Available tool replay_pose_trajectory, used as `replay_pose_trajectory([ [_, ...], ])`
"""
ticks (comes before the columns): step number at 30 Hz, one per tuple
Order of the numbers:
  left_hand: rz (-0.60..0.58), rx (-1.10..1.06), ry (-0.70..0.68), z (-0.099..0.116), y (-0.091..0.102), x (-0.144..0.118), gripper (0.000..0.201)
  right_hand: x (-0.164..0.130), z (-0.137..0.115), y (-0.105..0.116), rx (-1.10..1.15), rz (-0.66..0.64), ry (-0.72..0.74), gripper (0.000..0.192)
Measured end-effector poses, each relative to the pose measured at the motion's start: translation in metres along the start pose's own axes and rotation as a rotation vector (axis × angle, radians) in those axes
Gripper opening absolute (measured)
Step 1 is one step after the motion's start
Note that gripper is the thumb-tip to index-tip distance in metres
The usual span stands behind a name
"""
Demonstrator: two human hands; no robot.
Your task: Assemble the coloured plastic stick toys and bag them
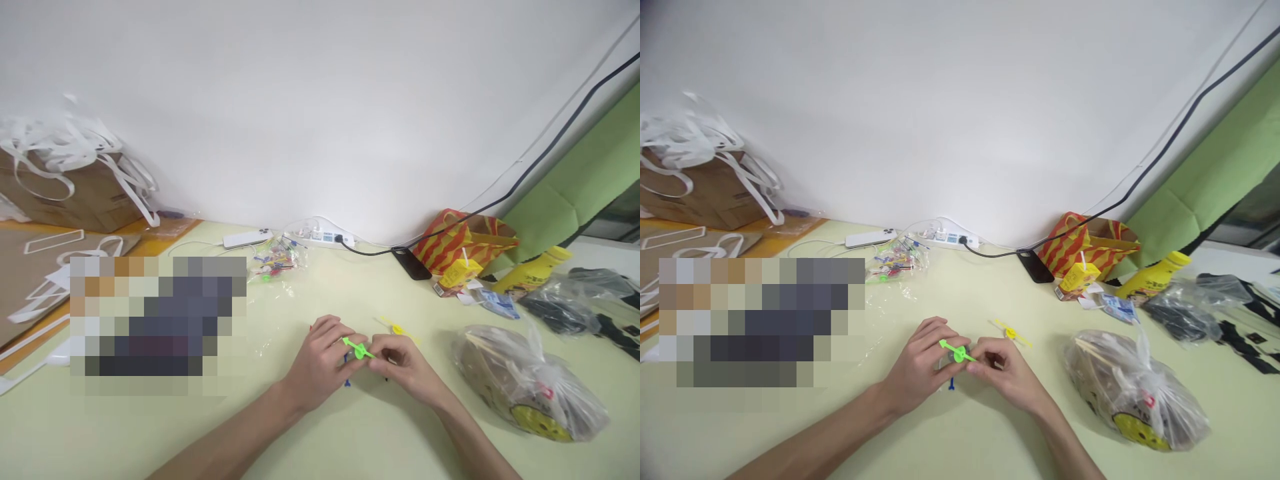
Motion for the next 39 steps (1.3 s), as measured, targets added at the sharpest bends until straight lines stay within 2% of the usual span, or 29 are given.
replay_pose_trajectory([
  [7, 0.017, -0.024, 0.001, 0.0, 0.0, -0.001, 0.016, -0.001, 0.0, 0.001, 0.024, 0.003, 0.009, 0.031],
  [12, 0.009, -0.064, 0.008, 0.0, 0.001, 0.0, 0.009, 0.001, -0.003, 0.0, 0.003, 0.001, 0.015, 0.035],
  [19, -0.038, 0.002, 0.015, -0.004, -0.003, 0.0, 0.018, -0.002, -0.024, -0.004, -0.29, -0.039, 0.14, 0.031],
  [25, -0.059, 0.025, 0.027, -0.004, -0.002, 0.0, 0.022, -0.007, -0.04, -0.013, -0.709, -0.015, 0.405, 0.021],
  [28, -0.064, 0.047, 0.031, -0.004, -0.003, 0.001, 0.024, -0.008, -0.043, -0.016, -0.832, 0.032, 0.485, 0.016],
  [31, -0.064, 0.073, 0.03, -0.005, -0.005, 0.001, 0.023, -0.007, -0.042, -0.018, -0.889, 0.048, 0.508, 0.011],
  [39, -0.048, 0.1, -0.014, -0.002, -0.005, 0.002, 0.013, -0.008, -0.042, -0.021, -0.977, 0.047, 0.514, 0.014],
])
Point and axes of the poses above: each hand's wrist, its own x-axis towards the middle knuckle, its own y-axis out of the back of the hand, z = x × y, the point moved 6 cm from there along x, towards the middle knuckle, and after that the axes turned 11 degrees about y, right-handed, at the moved point
